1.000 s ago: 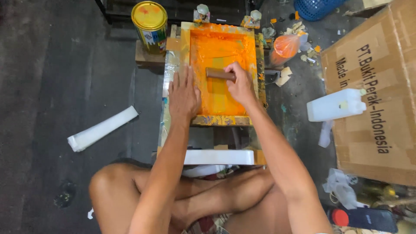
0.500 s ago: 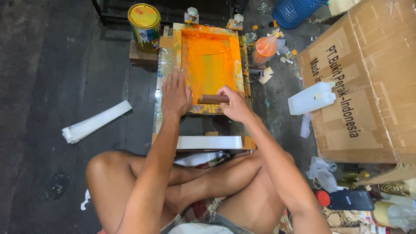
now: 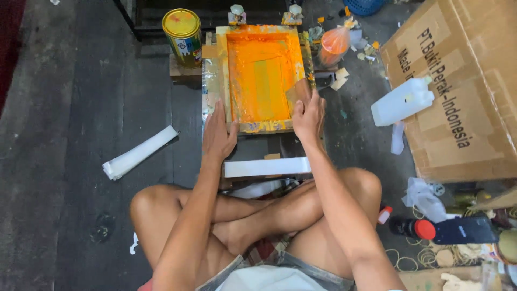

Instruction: The person is manually screen printing labels by spreading orange ink across a screen with a squeegee and then handling the printed labels.

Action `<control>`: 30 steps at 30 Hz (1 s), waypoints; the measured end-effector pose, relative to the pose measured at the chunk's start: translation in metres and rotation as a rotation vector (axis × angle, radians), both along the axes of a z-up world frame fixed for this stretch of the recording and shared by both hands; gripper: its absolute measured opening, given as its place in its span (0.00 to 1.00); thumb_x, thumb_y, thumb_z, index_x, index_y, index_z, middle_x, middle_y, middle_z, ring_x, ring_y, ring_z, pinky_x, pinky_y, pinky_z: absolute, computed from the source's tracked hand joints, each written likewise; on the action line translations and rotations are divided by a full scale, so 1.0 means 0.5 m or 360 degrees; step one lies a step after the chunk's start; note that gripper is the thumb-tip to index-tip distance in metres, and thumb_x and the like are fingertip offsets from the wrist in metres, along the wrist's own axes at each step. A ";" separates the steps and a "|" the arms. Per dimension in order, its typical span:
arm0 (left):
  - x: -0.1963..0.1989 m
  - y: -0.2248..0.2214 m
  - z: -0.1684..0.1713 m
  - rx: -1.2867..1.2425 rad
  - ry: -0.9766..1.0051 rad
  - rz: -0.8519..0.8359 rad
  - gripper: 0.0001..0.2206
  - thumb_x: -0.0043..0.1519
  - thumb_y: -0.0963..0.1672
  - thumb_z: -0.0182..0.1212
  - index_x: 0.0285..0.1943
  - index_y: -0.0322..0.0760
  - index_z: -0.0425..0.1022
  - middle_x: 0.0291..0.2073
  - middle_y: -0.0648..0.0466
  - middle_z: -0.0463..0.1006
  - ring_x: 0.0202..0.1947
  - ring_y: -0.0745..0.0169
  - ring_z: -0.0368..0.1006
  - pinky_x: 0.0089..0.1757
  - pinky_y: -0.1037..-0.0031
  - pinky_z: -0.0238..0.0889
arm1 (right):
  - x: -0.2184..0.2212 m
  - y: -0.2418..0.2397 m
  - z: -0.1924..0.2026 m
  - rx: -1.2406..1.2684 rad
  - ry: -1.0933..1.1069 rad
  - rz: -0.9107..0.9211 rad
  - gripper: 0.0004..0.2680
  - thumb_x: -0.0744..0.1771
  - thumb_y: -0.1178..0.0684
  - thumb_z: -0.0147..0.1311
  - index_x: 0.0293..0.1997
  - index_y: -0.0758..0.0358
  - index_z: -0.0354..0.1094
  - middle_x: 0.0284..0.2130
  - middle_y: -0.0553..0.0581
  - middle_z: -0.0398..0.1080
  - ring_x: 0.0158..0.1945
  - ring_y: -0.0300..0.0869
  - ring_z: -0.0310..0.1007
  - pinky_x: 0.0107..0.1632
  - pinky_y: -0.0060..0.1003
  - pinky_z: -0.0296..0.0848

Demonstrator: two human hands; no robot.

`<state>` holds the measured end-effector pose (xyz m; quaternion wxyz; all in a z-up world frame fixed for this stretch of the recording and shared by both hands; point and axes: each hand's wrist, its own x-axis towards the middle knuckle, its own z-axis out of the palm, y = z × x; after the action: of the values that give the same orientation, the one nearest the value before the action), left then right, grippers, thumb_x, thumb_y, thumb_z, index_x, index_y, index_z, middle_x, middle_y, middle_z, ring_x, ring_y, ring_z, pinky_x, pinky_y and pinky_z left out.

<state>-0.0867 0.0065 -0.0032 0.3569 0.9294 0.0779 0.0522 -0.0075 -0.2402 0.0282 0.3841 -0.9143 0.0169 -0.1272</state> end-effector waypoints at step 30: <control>0.051 -0.030 0.223 -0.0447 -0.0981 0.0242 0.40 0.70 0.47 0.66 0.82 0.45 0.36 0.73 0.38 0.65 0.68 0.40 0.71 0.59 0.61 0.67 | -0.179 0.048 0.007 -0.0517 -0.0268 0.0526 0.15 0.62 0.59 0.58 0.55 0.57 0.72 0.35 0.60 0.72 0.34 0.56 0.71 0.37 0.49 0.72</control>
<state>-0.0614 -0.0084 0.1083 0.4832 0.8033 0.0421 0.3457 -0.0971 -0.2161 0.0316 0.2478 -0.9406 -0.1856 -0.1395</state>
